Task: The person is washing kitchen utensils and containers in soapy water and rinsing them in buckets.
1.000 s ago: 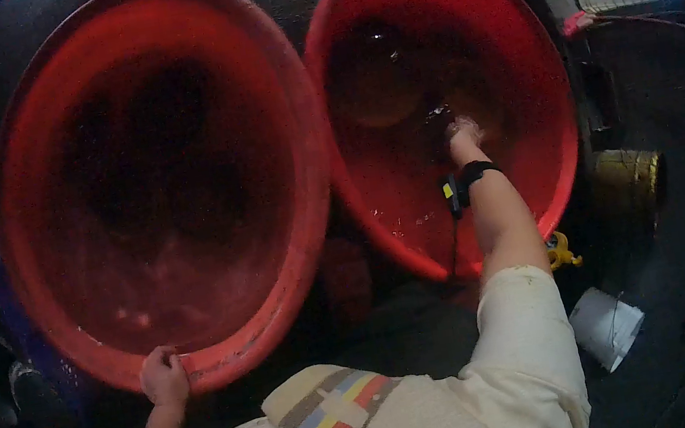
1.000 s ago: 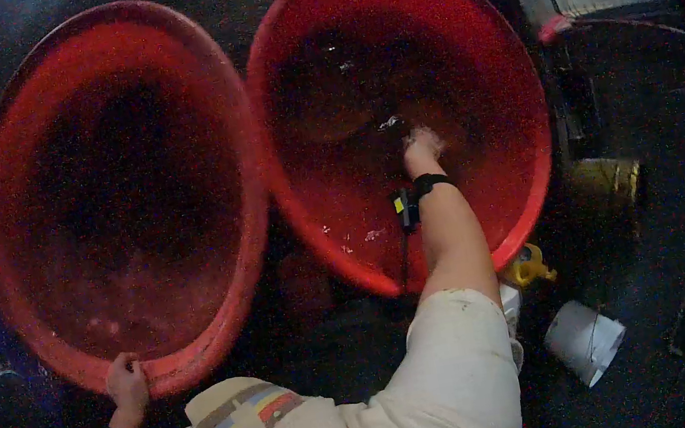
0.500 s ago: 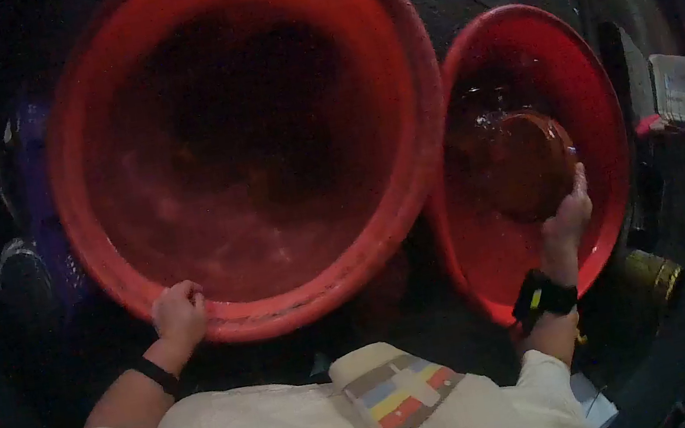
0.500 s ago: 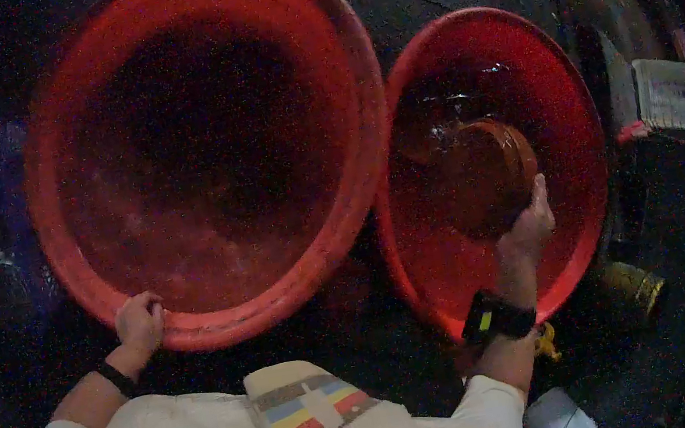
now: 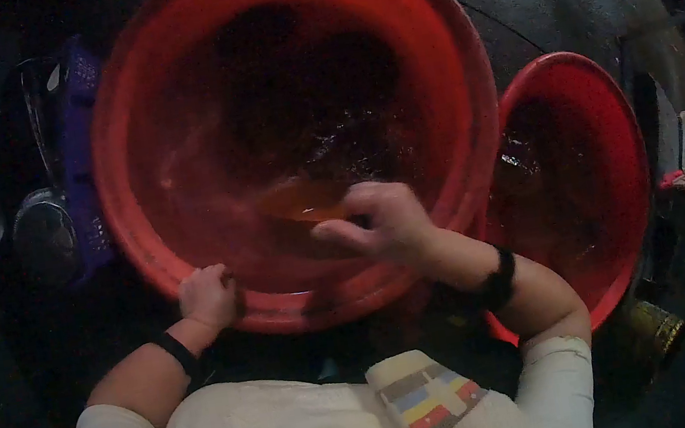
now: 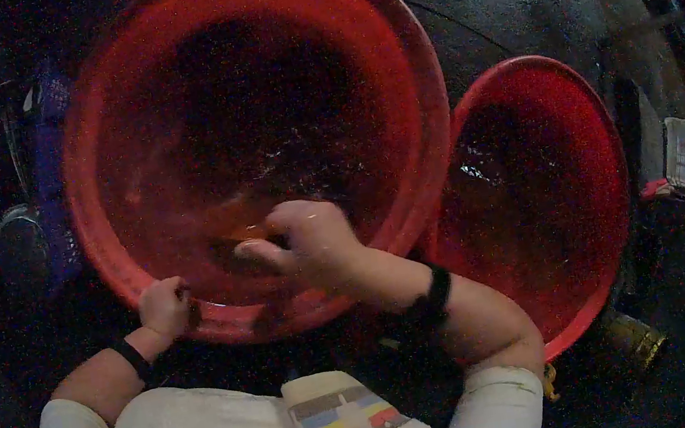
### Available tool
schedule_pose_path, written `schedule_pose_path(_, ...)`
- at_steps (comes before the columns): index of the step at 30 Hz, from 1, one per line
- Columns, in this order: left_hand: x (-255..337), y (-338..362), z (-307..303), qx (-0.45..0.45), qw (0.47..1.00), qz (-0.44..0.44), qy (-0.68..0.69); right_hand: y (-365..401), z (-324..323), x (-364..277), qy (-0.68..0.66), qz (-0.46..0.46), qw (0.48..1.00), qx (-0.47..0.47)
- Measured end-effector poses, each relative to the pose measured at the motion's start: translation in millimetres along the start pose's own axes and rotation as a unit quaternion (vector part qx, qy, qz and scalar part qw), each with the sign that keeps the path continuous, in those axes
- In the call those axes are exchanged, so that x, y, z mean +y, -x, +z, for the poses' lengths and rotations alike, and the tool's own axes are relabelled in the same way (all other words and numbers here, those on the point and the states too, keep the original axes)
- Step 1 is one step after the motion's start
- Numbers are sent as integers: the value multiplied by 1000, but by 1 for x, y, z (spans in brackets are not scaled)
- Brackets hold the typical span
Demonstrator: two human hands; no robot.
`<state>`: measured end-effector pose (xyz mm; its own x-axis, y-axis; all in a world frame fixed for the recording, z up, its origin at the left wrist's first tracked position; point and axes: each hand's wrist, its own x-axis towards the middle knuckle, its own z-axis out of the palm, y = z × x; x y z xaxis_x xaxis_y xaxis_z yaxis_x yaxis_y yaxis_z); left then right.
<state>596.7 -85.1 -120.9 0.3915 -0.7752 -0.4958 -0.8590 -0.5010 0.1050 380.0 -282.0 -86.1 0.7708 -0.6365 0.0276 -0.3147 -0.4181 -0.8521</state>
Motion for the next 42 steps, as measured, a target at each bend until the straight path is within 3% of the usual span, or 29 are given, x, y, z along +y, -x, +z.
schedule_pose_path(4, -7, 2, 8, 16, 999, -12, -35, -22, 63, 23, 2, 4, 993, -116)
schedule_pose_path(8, 6, 0, -8, -27, 999, -37, -5, -25, 48, 28, 80, -2, 983, -164)
schedule_pose_path(11, -15, 1, 3, -18, 999, -30, 9, -25, 4, 37, 68, -5, 997, -45)
schedule_pose_path(12, -20, 3, 7, -7, 999, -31, 10, -18, -13, 55, 65, -57, 991, 98)
schedule_pose_path(14, -19, 1, 6, -5, 1000, -24, 19, 4, -73, 76, 165, 20, 951, 262)
schedule_pose_path(15, -16, 3, 4, -7, 999, -30, 19, 22, -95, 98, 75, 141, 929, 334)
schedule_pose_path(16, -13, 3, 3, -10, 999, -34, 20, 41, -123, 114, 184, 171, 890, 380)
schedule_pose_path(17, -12, 3, 3, -7, 999, -35, 22, 64, -142, 136, 36, 264, 859, 436)
schedule_pose_path(18, -11, 4, 3, -4, 999, -36, 24, 100, -159, 186, 42, 283, 848, 446)
schedule_pose_path(20, -28, -2, 9, -6, 999, -34, 23, 139, -155, 207, 175, 372, 839, 355)
schedule_pose_path(22, -4, 6, -1, -11, 999, -33, -3, 167, -157, 223, 248, 476, 790, 296)
schedule_pose_path(25, -9, 3, 3, -6, 999, -31, -21, 158, -125, 215, 313, 435, 812, 233)
schedule_pose_path(28, -14, 1, 4, -27, 998, -51, -9, 146, -94, 247, 260, 471, 783, 313)
schedule_pose_path(29, -15, 1, 5, -29, 998, -52, -6, 162, -92, 288, 319, 365, 856, 177)
schedule_pose_path(35, -10, 0, 2, -26, 998, -49, -15, 109, -91, 252, 349, 513, 782, -56)
schedule_pose_path(38, -12, -2, 3, -31, 997, -69, -8, 124, -83, 259, 456, 359, 800, -153)
schedule_pose_path(41, -12, 0, 1, -39, 996, -73, 12, 119, -82, 244, 258, 435, 862, 29)
schedule_pose_path(42, -9, 0, -1, -33, 997, -63, 4, 119, -84, 208, 283, 292, 898, 167)
